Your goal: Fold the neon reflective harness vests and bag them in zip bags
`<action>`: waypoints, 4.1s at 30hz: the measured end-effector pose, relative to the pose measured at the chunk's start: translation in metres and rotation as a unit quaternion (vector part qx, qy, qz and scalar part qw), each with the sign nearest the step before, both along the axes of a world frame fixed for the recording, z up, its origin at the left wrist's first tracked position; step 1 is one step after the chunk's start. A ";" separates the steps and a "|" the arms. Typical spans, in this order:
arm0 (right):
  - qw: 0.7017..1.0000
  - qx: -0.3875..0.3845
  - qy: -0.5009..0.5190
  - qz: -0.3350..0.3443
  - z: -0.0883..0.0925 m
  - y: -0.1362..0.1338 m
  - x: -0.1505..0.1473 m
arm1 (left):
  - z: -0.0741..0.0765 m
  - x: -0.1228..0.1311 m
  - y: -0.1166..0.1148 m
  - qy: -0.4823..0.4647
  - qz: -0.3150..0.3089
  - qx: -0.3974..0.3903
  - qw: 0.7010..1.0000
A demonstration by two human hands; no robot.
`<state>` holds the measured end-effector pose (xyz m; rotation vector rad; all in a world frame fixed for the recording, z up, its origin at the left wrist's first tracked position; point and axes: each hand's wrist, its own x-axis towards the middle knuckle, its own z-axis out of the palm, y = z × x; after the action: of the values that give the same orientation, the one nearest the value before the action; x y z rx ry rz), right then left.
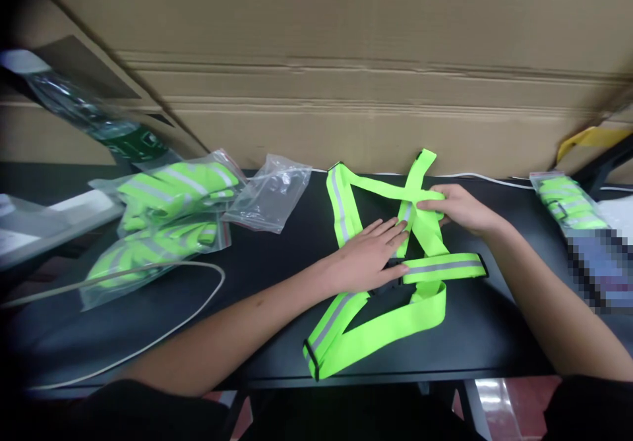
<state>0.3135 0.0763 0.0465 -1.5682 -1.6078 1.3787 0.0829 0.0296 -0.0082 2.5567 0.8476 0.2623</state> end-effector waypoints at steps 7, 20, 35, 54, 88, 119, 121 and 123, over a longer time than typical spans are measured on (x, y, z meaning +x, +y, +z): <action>0.981 0.002 0.189 -0.035 0.001 0.013 -0.017 | 0.002 -0.004 0.005 -0.020 -0.042 0.000 0.999; 0.961 0.223 -0.162 -0.006 -0.050 0.014 -0.027 | 0.025 -0.010 -0.017 0.001 0.023 0.138 0.990; 0.906 0.332 -0.190 0.182 -0.056 0.012 0.003 | 0.015 -0.015 0.023 -0.047 -0.064 0.050 0.996; 0.892 0.294 -0.284 0.193 -0.042 0.015 0.025 | 0.011 -0.020 0.043 -0.156 0.020 -0.020 0.987; 0.818 0.197 -0.508 -0.187 -0.051 -0.187 -0.028 | 0.010 -0.001 0.040 0.050 -0.032 0.048 0.997; 0.853 0.176 -0.279 -0.404 -0.048 -0.183 -0.023 | 0.030 -0.072 -0.119 -0.020 -0.007 0.144 0.989; 0.830 0.262 -0.302 -0.389 -0.047 -0.188 -0.030 | 0.024 -0.058 -0.127 0.002 -0.024 0.135 0.991; 0.805 0.375 -0.323 -0.327 -0.045 -0.196 -0.037 | 0.017 -0.051 -0.131 0.003 -0.018 0.133 0.991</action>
<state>0.2761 -0.1196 0.0018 -1.8454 -1.4168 -0.2063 0.0321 -0.1012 0.0083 2.8180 0.8153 0.3802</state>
